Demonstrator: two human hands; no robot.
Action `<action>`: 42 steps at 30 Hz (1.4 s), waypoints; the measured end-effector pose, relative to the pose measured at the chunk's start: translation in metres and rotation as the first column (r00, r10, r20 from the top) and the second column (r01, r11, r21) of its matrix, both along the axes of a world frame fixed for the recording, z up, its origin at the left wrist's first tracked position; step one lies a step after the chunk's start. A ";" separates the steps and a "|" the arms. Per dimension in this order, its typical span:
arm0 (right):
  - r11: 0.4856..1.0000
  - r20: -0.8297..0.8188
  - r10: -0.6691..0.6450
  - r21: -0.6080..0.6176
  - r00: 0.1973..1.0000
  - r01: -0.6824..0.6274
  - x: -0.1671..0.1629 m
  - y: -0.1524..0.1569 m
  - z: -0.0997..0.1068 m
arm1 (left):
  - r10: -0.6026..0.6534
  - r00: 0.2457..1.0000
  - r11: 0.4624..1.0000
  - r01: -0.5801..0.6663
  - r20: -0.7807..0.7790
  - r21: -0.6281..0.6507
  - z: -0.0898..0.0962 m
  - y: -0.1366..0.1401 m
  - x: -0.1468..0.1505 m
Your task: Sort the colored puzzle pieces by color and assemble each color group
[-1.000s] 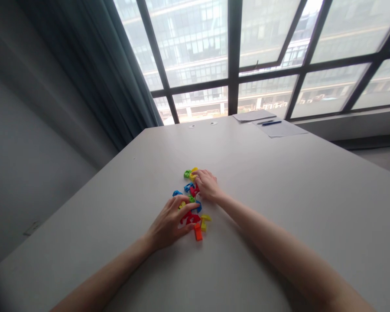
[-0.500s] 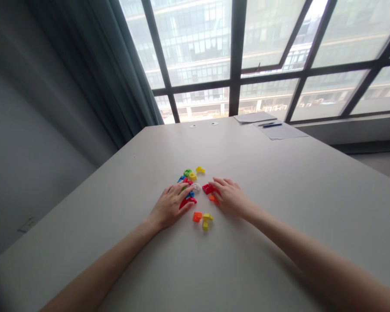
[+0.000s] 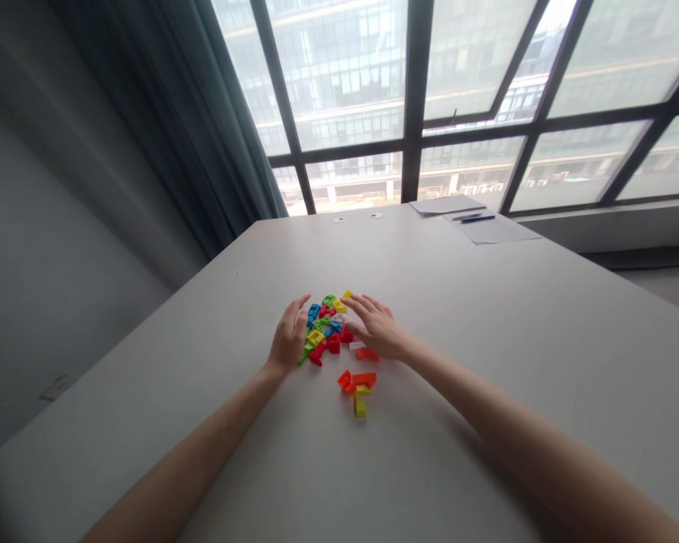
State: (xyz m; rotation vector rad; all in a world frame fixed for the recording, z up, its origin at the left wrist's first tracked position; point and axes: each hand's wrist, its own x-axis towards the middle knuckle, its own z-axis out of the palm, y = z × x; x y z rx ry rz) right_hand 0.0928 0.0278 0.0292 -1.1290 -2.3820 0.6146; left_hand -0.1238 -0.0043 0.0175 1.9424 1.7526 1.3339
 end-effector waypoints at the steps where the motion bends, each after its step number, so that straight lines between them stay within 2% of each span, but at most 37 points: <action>1: 0.999 -0.064 -0.008 -0.037 0.998 0.006 -0.005 0.011 -0.001 | 0.031 0.999 0.999 -0.030 0.012 -0.021 -0.002 -0.001 -0.002; 4: 0.991 -0.258 -0.053 -0.132 0.965 0.019 -0.020 0.039 -0.006 | 0.036 0.999 0.996 -0.038 -0.024 -0.080 -0.004 -0.013 -0.004; 7: 0.986 -0.324 -0.097 -0.163 0.941 0.045 -0.029 0.053 -0.015 | -0.093 0.972 0.994 0.077 -0.216 -0.081 0.003 -0.035 0.001; 9: 0.984 -0.356 -0.103 -0.174 0.929 0.043 -0.030 0.057 -0.020 | -0.250 0.900 0.968 0.226 -0.357 -0.106 0.011 -0.052 0.011; 12: 0.982 -0.365 -0.049 -0.186 0.930 -0.021 -0.027 0.058 -0.022 | -0.496 0.717 0.865 0.458 -0.490 -0.206 0.019 -0.071 0.028; 14: 0.979 -0.346 -0.006 -0.194 0.938 -0.066 -0.023 0.059 -0.021 | -0.555 0.641 0.824 0.512 -0.530 -0.245 0.020 -0.078 0.037; 16: 0.977 -0.324 0.015 -0.198 0.946 -0.084 -0.018 0.060 -0.020 | -0.555 0.612 0.820 0.518 -0.564 -0.245 0.017 -0.080 0.041; 18: 0.977 -0.310 0.020 -0.197 0.951 -0.085 -0.011 0.059 -0.020 | -0.501 0.629 0.853 0.475 -0.594 -0.215 0.013 -0.079 0.039; 22: 0.974 -0.304 0.034 -0.203 0.952 -0.100 0.007 0.045 -0.018 | -0.337 0.694 0.938 0.309 -0.636 -0.159 0.011 -0.076 0.026; 25: 0.973 -0.294 0.070 -0.193 0.953 -0.130 0.019 0.027 -0.016 | -0.268 0.720 0.962 0.231 -0.640 -0.142 0.012 -0.075 0.021; 28: 0.983 -0.224 0.124 -0.103 0.967 -0.150 0.026 0.011 -0.014 | -0.299 0.725 0.952 0.267 -0.620 -0.147 0.012 -0.075 0.023; 32: 0.994 -0.128 0.106 0.037 0.986 -0.102 0.033 -0.003 -0.012 | -0.444 0.657 0.889 0.407 -0.610 -0.209 0.010 -0.074 0.031; 37: 0.997 -0.140 0.062 0.043 0.988 -0.057 0.039 -0.022 -0.016 | -0.454 0.638 0.886 0.399 -0.622 -0.238 0.013 -0.072 0.020; 39: 0.999 -0.164 0.000 0.033 0.987 0.006 0.039 -0.029 -0.019 | -0.439 0.687 0.897 0.369 -0.579 -0.242 0.014 -0.068 0.008; 42: 0.987 -0.176 -0.162 -0.019 0.971 0.161 0.030 -0.035 -0.023 | -0.319 0.863 0.943 0.249 -0.392 -0.219 0.010 -0.048 -0.011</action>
